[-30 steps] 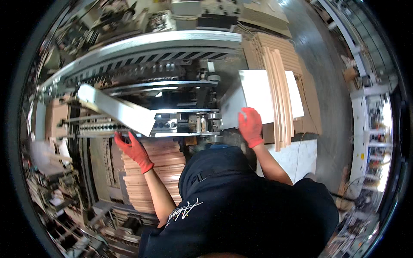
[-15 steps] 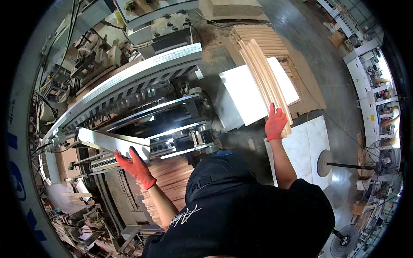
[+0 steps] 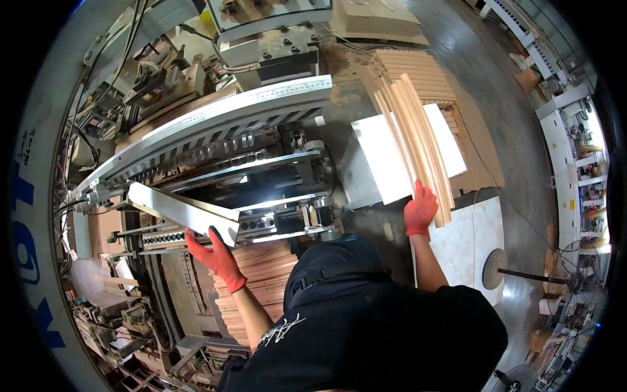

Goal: The person picks up curved wooden slats, inserts them into an industrial wood-shaping machine, and operates the machine's control levers by hand before removing each slat.

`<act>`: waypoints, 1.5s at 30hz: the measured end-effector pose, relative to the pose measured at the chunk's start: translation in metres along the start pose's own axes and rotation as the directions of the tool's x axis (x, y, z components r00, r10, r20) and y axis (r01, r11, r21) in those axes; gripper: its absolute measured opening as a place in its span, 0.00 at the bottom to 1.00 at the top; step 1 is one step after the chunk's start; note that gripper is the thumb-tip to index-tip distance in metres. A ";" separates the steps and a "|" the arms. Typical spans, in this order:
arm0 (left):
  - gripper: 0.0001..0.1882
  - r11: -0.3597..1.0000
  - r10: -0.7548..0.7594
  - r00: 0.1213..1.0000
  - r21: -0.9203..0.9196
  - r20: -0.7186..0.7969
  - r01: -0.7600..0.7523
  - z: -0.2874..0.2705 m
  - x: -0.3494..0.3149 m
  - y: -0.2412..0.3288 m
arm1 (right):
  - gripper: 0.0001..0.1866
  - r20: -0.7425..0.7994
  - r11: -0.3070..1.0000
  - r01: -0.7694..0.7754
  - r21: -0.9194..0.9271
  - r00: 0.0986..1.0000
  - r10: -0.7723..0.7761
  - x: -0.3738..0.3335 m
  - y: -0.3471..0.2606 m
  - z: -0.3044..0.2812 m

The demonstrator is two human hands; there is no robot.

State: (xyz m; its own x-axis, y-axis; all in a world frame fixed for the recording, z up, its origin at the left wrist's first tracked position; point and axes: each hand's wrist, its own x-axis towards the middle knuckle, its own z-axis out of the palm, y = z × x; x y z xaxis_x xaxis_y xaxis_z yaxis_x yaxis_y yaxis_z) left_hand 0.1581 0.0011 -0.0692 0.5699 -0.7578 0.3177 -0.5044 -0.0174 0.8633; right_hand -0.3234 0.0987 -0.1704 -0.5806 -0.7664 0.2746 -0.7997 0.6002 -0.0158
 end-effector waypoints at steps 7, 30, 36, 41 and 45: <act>0.27 0.990 0.045 0.998 -0.133 0.040 -0.040 0.007 -0.008 0.034 | 0.27 -0.174 0.780 0.042 0.624 0.981 0.086 -0.029 -0.033 -0.037; 0.27 -0.077 -0.128 0.905 -0.914 0.406 0.399 0.025 -0.004 0.087 | 0.19 -0.447 0.005 0.743 0.669 0.408 -0.796 -0.018 -0.172 -0.110; 0.24 0.393 -0.282 0.900 -0.815 0.333 0.425 0.015 0.010 0.083 | 0.24 -0.271 0.014 0.639 0.769 0.345 -0.899 -0.012 -0.223 -0.130; 0.35 0.919 -0.246 0.967 -0.333 -0.060 0.213 0.017 0.057 -0.010 | 0.24 -0.217 -0.005 0.525 0.851 0.344 -0.913 -0.013 -0.282 -0.125; 0.47 0.908 -0.272 0.938 0.266 -0.214 0.324 0.022 0.085 -0.053 | 0.24 -0.182 0.036 0.516 0.856 0.366 -0.913 -0.013 -0.331 -0.100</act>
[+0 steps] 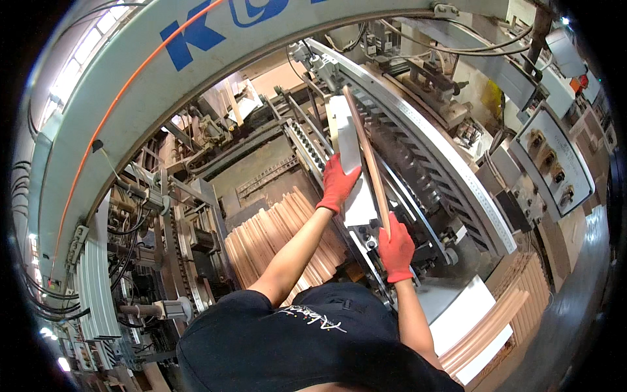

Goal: The person picks up curved wooden slats, inserts them into an industrial wood-shaping machine, and operates the machine's control levers by hand before removing each slat.

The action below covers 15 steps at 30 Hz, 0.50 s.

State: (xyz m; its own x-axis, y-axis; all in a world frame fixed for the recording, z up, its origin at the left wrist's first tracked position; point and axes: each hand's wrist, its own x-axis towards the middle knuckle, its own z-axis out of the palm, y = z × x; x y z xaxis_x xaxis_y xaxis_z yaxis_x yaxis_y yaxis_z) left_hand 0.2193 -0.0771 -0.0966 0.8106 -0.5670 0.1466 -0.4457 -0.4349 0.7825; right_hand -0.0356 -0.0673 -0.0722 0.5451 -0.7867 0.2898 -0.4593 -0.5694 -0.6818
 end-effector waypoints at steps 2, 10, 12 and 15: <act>0.52 0.984 -0.029 0.998 0.176 0.057 0.019 0.006 0.003 -0.006 | 0.24 0.044 0.996 -0.039 -0.078 0.998 0.042 0.015 0.001 0.011; 0.49 0.993 0.029 0.999 -0.118 -0.031 -0.032 0.028 0.008 -0.011 | 0.22 0.026 0.968 -0.102 0.228 0.995 0.098 0.055 0.041 0.059; 0.48 0.983 0.013 0.989 -0.180 -0.151 -0.040 0.025 0.009 -0.048 | 0.19 0.099 0.952 -0.114 0.284 0.991 0.089 0.066 0.022 0.063; 0.46 0.973 -0.078 0.989 -0.226 -0.125 0.048 0.031 0.015 -0.045 | 0.18 0.093 0.929 -0.133 0.345 0.990 0.107 0.084 0.030 0.075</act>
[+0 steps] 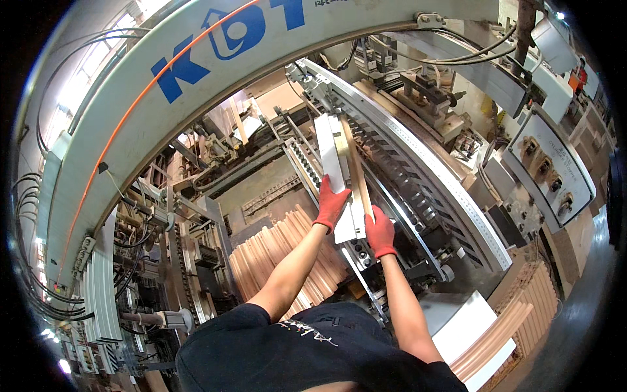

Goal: The person picks up curved wooden slats, inserts them into an industrial wood-shaping machine, and operates the machine's control levers by hand before removing each slat.

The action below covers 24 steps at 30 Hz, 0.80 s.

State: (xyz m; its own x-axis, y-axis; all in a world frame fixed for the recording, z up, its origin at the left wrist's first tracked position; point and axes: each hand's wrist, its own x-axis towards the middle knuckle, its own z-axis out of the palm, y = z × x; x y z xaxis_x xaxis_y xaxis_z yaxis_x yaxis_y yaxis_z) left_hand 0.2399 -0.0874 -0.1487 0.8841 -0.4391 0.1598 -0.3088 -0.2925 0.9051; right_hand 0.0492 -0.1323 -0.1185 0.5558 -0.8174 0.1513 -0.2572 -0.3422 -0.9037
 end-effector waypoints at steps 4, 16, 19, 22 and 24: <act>0.45 1.000 -0.022 1.000 -0.019 0.016 0.023 0.002 0.001 0.001 | 0.17 -0.018 0.972 0.086 -0.217 0.996 -0.092 0.016 0.011 0.018; 0.46 0.994 0.038 0.998 0.106 0.040 -0.042 0.003 -0.005 0.024 | 0.14 -0.051 0.951 0.133 -0.279 0.987 -0.152 0.039 0.019 0.035; 0.45 0.969 0.123 0.991 0.211 0.056 -0.132 0.012 -0.005 0.045 | 0.14 -0.204 0.967 0.182 -0.176 0.955 -0.216 0.028 0.036 0.033; 0.49 0.949 0.063 0.989 0.297 0.137 -0.101 0.014 0.008 0.036 | 0.14 -0.233 0.995 0.061 -0.080 0.969 -0.079 -0.014 -0.001 0.011; 0.49 0.941 0.026 0.993 0.331 0.115 -0.063 0.015 0.016 0.028 | 0.18 -0.146 0.993 -0.044 -0.109 0.989 0.028 -0.044 -0.018 0.004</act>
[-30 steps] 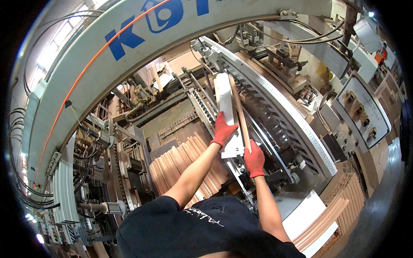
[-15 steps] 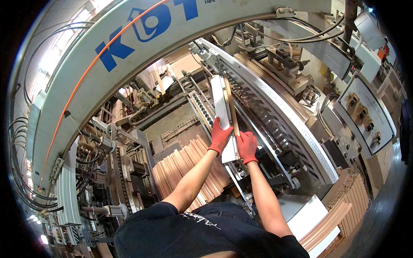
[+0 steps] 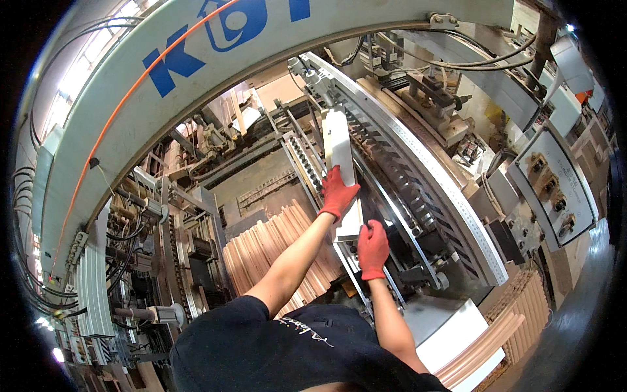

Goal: The person picks up curved wooden slats, inserts them into an industrial wood-shaping machine, and operates the machine's control levers by hand before removing each slat.

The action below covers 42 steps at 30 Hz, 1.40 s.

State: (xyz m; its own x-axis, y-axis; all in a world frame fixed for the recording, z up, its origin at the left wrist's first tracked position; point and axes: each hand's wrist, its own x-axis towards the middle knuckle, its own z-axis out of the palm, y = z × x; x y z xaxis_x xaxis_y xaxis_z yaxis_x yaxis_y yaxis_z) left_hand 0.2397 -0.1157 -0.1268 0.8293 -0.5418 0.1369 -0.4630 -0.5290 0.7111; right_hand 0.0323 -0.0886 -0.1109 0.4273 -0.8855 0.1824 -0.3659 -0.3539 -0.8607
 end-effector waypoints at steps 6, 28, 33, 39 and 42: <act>0.46 0.993 -0.106 0.994 -0.053 -0.028 0.104 0.002 0.007 0.003 | 0.24 0.218 0.961 -0.276 0.006 0.938 0.268 -0.025 -0.001 0.002; 0.46 0.933 -0.073 0.995 -0.358 -0.075 0.041 0.109 0.082 0.006 | 0.10 -0.192 0.612 -0.173 0.772 0.854 0.483 0.103 0.074 -0.027; 0.42 0.954 -0.168 0.975 -0.272 -0.147 0.123 0.129 0.066 0.050 | 0.09 -0.215 0.694 -0.211 0.689 0.854 0.474 0.102 0.092 -0.025; 0.40 0.935 -0.128 0.972 -0.350 -0.197 0.052 0.136 0.072 0.060 | 0.05 -0.261 0.773 -0.223 0.594 0.855 0.448 0.103 0.099 -0.027; 0.44 0.938 -0.121 0.961 -0.345 -0.248 0.029 0.144 0.086 0.038 | 0.06 -0.165 0.625 -0.186 0.758 0.872 0.460 0.092 0.075 -0.033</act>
State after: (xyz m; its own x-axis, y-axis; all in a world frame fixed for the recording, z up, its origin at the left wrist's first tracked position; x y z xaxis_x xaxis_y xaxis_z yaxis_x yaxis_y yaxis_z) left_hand 0.2491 -0.2763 -0.1872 0.9305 -0.2953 0.2165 -0.3024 -0.2866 0.9091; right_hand 0.0166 -0.2063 -0.1432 0.0681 -0.9850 -0.1585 0.3182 0.1720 -0.9323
